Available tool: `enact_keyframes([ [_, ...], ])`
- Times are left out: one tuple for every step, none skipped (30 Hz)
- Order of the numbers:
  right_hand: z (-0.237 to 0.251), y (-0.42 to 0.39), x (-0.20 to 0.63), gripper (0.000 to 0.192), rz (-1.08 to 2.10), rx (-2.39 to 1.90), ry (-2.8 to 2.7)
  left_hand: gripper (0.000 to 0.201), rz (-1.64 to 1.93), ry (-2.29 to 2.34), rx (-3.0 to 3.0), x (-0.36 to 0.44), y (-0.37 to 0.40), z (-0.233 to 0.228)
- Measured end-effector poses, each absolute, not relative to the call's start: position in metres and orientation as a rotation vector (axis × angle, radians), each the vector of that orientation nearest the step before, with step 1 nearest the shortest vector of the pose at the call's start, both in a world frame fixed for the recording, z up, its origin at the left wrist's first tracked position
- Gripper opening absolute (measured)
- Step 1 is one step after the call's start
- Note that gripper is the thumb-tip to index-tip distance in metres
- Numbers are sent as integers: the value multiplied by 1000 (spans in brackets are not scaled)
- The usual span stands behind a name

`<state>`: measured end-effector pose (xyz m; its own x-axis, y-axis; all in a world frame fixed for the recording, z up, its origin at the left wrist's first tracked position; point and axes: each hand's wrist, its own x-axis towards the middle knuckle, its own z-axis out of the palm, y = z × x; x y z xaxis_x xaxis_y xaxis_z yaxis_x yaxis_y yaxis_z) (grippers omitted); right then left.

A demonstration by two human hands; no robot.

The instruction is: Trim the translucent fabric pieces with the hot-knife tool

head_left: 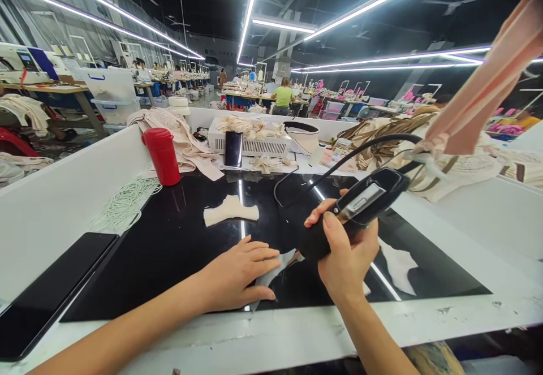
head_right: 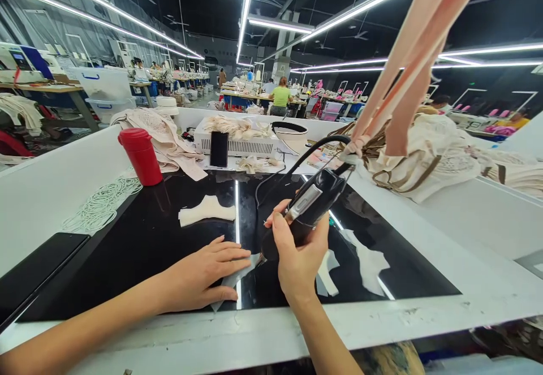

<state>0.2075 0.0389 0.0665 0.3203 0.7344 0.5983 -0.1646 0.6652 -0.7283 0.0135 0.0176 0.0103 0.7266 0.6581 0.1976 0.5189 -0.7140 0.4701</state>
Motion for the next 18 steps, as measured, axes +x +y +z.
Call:
enact_keyframes([
  [66,39,207,32,642,-611,-1097,59,504,912,2550,13,17,10],
  [66,40,207,31,643,-606,-1098,58,507,917,2553,13,17,9],
  [65,40,207,30,643,-603,-1097,58,505,922,2555,12,17,9],
  [65,40,207,30,641,-601,-1095,58,497,926,2556,12,17,9],
  [64,41,207,30,639,-602,-1094,57,488,928,2557,12,17,10],
  [64,41,207,31,637,-604,-1093,58,479,928,2556,12,17,10],
  [63,41,207,31,636,-606,-1093,58,473,927,2554,12,17,11],
  [62,41,207,31,637,-608,-1093,59,471,927,2550,13,17,11],
  [62,42,207,32,638,-611,-1096,59,470,928,2544,13,17,11],
  [62,42,207,32,638,-614,-1099,60,471,927,2540,13,17,12],
  [62,42,207,32,636,-618,-1103,60,471,927,2537,13,17,12],
  [62,42,208,31,633,-623,-1105,60,472,929,2536,13,17,12],
  [62,43,208,29,631,-631,-1107,59,472,931,2537,13,16,12],
  [62,44,209,27,627,-638,-1106,58,472,936,2538,13,16,12],
  [63,45,210,26,619,-646,-1100,57,473,942,2538,12,16,12],
  [63,46,212,26,609,-653,-1092,57,470,948,2539,12,16,12],
  [64,48,214,27,594,-659,-1080,57,464,953,2539,12,16,13],
  [65,49,216,28,579,-662,-1065,57,454,956,2538,12,16,13],
])
